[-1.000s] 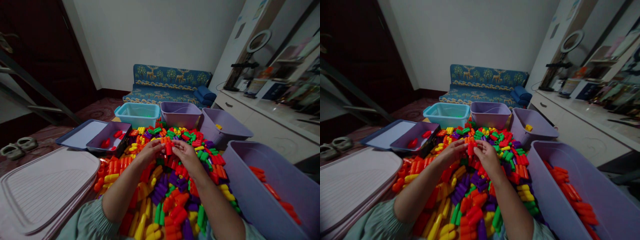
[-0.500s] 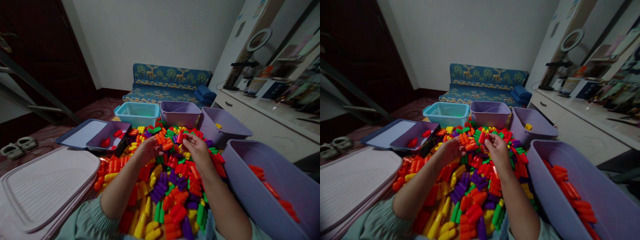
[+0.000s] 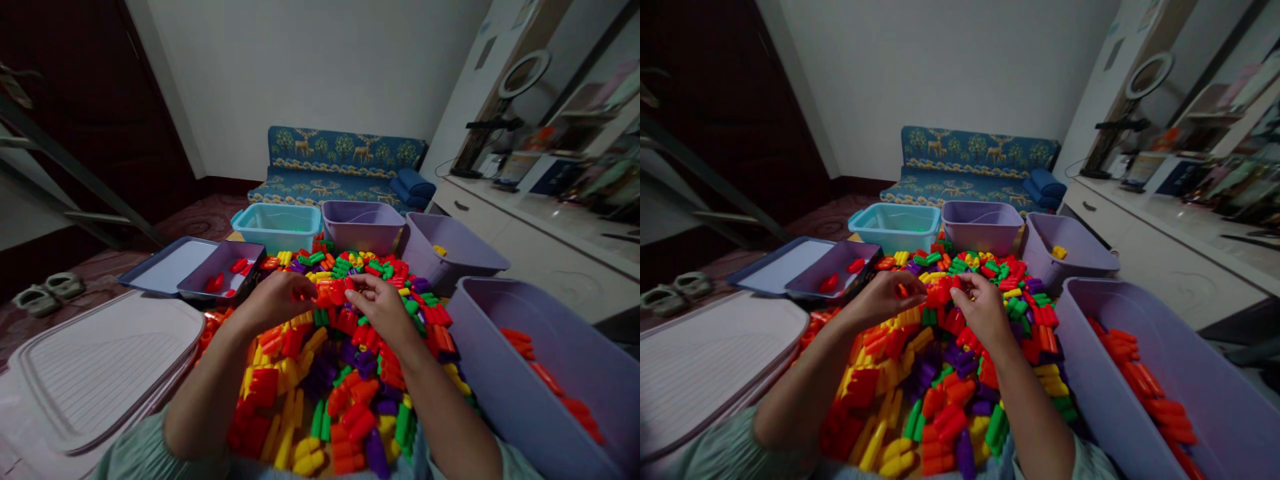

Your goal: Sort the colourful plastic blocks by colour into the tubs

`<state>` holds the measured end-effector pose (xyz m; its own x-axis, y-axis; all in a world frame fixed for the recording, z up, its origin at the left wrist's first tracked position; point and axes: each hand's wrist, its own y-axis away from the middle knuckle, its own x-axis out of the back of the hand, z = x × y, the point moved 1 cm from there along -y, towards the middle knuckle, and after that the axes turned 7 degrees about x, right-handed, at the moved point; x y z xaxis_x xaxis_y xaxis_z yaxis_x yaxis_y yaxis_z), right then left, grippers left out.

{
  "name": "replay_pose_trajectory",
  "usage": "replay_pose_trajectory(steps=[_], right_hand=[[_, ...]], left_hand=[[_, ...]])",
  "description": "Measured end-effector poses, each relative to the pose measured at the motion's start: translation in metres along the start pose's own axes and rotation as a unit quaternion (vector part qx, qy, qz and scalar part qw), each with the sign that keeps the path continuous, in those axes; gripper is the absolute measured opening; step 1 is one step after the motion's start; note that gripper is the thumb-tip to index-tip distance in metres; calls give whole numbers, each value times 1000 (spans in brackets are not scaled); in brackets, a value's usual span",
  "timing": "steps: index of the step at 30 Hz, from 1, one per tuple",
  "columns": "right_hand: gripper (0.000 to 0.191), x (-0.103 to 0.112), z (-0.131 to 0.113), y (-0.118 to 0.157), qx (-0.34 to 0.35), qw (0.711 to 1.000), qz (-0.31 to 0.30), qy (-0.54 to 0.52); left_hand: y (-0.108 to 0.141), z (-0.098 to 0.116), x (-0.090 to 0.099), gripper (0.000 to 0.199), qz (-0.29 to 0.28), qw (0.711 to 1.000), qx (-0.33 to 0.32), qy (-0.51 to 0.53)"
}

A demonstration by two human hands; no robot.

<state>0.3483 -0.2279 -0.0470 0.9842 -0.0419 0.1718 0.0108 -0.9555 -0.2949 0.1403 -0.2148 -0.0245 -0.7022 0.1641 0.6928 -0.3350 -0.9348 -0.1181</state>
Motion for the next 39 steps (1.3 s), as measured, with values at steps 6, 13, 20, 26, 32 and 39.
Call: replay_pose_trajectory(steps=[6,13,20,26,32,39], right_hand=[[22,-18,-9,13,31,988,-128,86],[19,-27,4,17,27,975,-162,147],[21,-29,13,15,-9,988,-133,82],[34,-34,6,11,-40,996,-40,-76],[34,-36,6,11,-33,991,-22,-126],[39,-35,-5,12,-37,983,-47,-173]], left_hand=[[33,15,35,32,-127,966,41,-221],[29,17,-2,36,-141,933,79,-321],[17,-4,4,16,-73,980,58,-175],[6,-17,-6,41,-51,954,208,207],[7,-11,-17,54,-122,893,197,386],[3,-16,-21,41,-50,884,188,424]])
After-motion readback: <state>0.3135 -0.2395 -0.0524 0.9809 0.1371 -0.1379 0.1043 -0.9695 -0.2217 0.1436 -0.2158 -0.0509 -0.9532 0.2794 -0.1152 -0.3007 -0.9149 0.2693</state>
